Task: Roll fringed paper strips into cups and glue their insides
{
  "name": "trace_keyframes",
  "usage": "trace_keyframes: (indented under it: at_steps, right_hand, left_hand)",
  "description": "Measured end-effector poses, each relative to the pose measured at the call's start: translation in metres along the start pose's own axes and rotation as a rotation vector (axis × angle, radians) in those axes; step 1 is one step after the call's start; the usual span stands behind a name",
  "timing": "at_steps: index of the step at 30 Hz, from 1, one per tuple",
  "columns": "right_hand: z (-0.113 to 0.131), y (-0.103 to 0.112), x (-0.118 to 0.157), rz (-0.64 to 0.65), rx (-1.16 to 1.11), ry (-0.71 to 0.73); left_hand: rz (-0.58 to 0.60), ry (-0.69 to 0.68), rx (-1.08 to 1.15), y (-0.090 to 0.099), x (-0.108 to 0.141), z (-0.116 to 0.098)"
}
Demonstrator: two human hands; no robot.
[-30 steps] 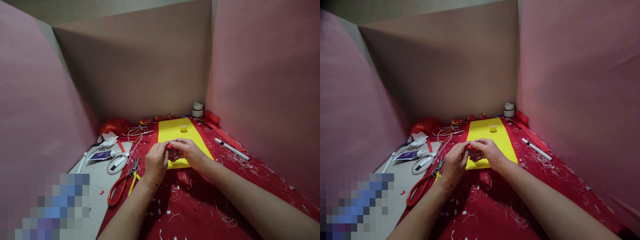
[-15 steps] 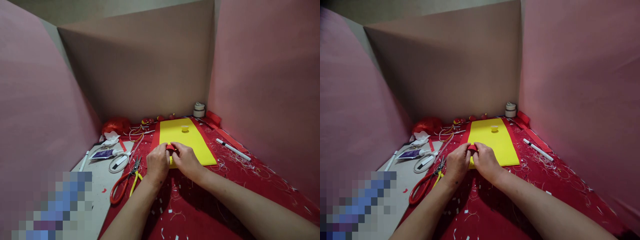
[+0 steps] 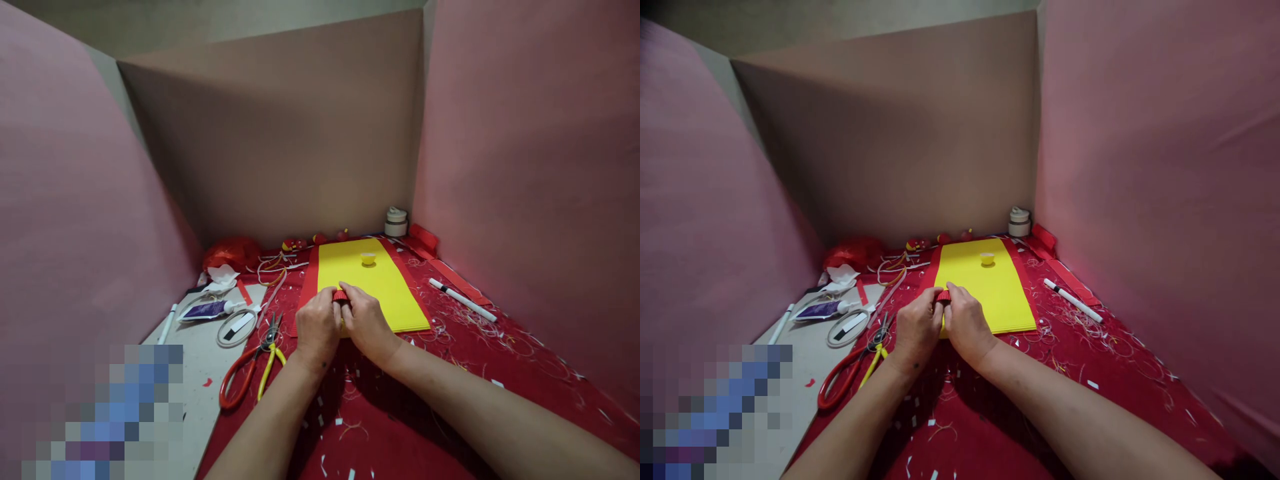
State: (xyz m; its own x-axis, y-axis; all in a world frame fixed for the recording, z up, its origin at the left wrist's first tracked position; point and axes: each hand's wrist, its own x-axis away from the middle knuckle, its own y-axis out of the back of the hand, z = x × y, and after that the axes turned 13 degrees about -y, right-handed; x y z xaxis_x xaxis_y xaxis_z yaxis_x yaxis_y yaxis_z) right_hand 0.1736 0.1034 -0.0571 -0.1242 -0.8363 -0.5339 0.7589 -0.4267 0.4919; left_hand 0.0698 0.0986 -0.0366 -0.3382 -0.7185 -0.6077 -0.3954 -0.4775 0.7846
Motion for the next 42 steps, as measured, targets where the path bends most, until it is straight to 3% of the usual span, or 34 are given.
trace_keyframes:
  at_steps: [30,36,42]
  right_hand:
    - [0.005,0.004,0.000,-0.074,-0.057,0.076]
    - [0.008,0.009,0.000,-0.121,-0.182,-0.006]
    - [0.018,0.018,0.007,-0.144,-0.254,0.180]
  left_hand:
    - [-0.284,-0.238,-0.038,-0.001,0.001,0.004]
    - [-0.407,-0.321,0.074,0.000,0.001,0.006]
    - [-0.486,-0.275,0.200,0.008,0.002,0.005]
